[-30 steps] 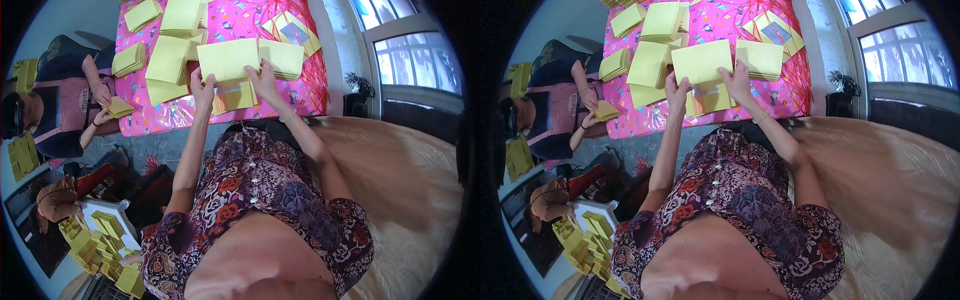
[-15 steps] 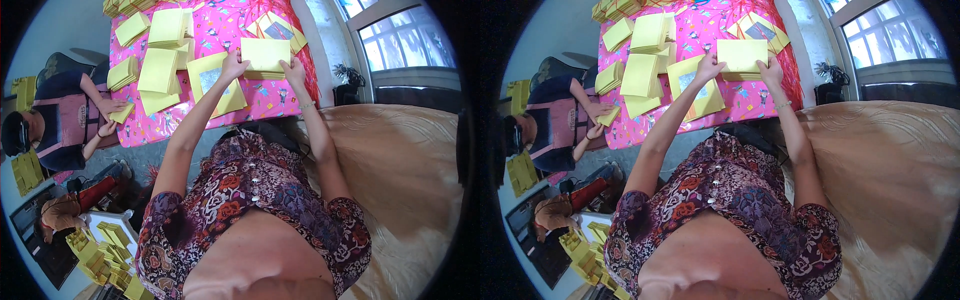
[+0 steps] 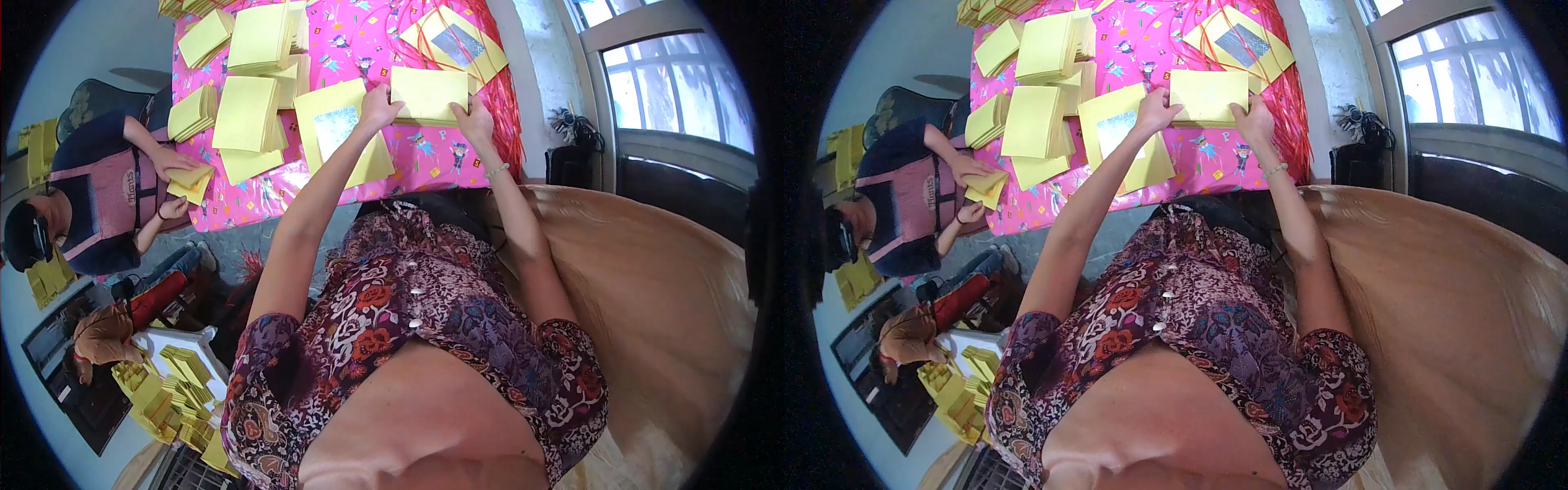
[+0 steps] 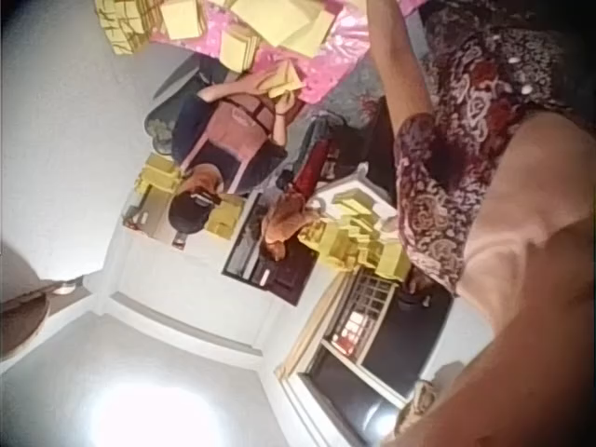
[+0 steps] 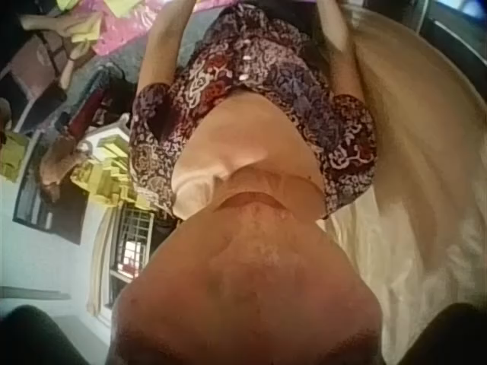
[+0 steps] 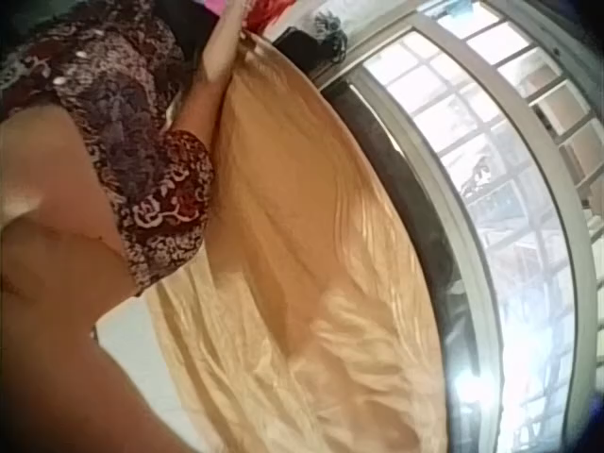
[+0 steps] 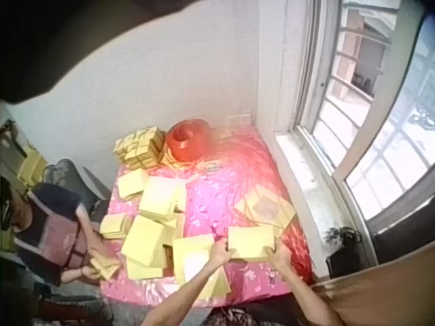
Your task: Folding and applying foil to stacks of yellow joss paper at a manual workstation.
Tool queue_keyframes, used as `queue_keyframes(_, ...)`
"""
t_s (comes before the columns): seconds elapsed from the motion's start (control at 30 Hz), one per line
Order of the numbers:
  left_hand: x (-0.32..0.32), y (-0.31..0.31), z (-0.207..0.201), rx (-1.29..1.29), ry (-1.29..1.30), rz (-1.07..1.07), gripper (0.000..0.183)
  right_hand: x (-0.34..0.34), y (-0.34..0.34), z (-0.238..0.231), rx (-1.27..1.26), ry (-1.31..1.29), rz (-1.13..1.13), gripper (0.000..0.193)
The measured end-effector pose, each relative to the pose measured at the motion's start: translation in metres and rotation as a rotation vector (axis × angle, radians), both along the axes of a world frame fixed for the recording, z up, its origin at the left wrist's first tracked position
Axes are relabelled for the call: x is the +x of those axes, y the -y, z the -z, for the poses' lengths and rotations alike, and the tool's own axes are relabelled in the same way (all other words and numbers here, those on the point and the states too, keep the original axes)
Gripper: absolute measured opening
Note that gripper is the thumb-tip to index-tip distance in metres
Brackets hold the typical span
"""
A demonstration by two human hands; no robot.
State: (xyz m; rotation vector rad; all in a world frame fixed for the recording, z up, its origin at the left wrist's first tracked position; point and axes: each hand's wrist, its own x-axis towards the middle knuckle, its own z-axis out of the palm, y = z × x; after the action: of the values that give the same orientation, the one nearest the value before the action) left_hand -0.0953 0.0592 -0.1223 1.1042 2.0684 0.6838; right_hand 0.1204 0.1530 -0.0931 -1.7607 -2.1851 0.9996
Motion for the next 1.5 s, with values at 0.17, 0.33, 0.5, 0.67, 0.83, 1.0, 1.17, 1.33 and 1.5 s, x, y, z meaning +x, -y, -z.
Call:
queue_keyframes(0.17,0.008,0.008,0.005,0.023,-0.087,-0.037,0.041,-0.005,0.004,-0.008,-0.018,0.104,-0.05,0.045)
queue_keyframes(0.33,0.03,0.008,-0.009,0.033,-0.233,-0.057,0.04,-0.002,0.01,-0.003,0.253,0.23,-0.103,0.048)
queue_keyframes(0.5,0.035,0.014,-0.018,0.209,-0.153,-0.12,0.029,-0.001,0.006,-0.008,0.203,0.114,-0.091,0.056)
queue_keyframes(0.67,0.024,0.014,-0.008,0.215,-0.113,0.019,0.017,-0.008,0.005,-0.02,0.326,0.063,-0.118,0.053)
queue_keyframes(0.83,0.022,0.015,-0.015,0.205,-0.149,0.099,0.021,-0.015,0.003,-0.025,0.483,-0.019,-0.265,0.033)
queue_keyframes(1.0,0.015,0.024,-0.032,0.298,-0.146,0.081,0.027,-0.021,0.003,-0.026,0.493,-0.013,-0.363,0.025)
queue_keyframes(1.17,0.003,0.06,-0.054,0.449,0.022,-0.031,0.023,-0.022,0.003,-0.028,0.511,0.068,-0.462,0.023)
queue_keyframes(1.33,-0.023,0.123,-0.062,0.325,-0.009,-0.059,0.02,-0.037,0.014,-0.056,0.434,-0.095,-0.516,0.019)
queue_keyframes(1.5,-0.033,0.175,-0.059,0.213,0.017,-0.044,0.022,-0.059,0.058,-0.064,0.228,-0.23,-0.925,0.025)
